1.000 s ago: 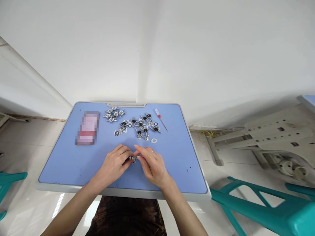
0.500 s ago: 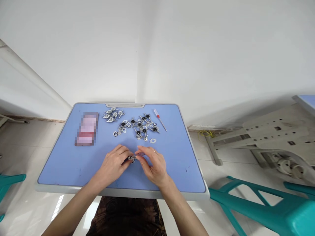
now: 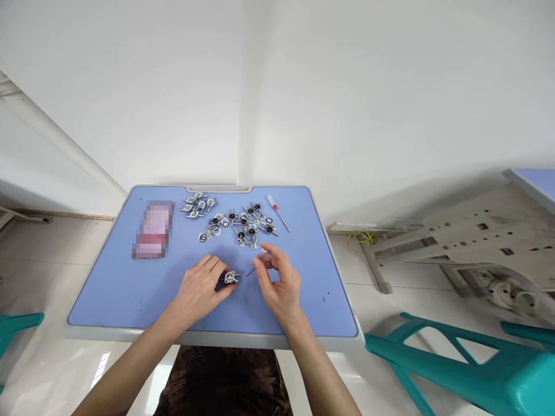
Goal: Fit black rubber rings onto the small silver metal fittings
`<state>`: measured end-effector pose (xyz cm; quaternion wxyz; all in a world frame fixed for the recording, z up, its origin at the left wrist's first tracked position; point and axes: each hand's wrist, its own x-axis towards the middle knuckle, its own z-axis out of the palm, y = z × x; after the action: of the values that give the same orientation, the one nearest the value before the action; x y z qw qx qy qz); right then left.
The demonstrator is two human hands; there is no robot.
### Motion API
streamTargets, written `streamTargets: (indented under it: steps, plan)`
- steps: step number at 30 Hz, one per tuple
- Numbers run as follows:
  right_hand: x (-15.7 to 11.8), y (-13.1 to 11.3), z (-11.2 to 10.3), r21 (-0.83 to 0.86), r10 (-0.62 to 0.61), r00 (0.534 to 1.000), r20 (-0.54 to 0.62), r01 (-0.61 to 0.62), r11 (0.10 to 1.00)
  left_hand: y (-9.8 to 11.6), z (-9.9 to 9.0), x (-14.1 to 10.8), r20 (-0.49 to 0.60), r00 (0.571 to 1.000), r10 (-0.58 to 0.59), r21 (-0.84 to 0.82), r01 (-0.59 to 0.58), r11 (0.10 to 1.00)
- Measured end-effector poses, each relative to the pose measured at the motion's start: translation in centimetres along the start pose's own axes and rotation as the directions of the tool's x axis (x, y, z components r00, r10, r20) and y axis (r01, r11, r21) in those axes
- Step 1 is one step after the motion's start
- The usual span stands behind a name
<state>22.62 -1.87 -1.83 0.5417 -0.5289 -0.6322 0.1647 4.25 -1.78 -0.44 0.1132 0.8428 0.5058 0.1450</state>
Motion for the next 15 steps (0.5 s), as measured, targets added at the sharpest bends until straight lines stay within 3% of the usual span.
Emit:
streamTargets:
  steps: [7,15]
  plan:
    - [0.0,0.1,0.2,0.075,0.096,0.97,0.222,-0.115,0.99,-0.4,-0.7,-0.4,0.048,0.999,-0.024,-0.047,0.027,0.999]
    - [0.2,-0.7,0.5,0.163,0.128,0.941,0.314,-0.186,0.969,-0.2,-2.0,-0.7,0.234,0.971,0.056,-0.244,0.003,0.97]
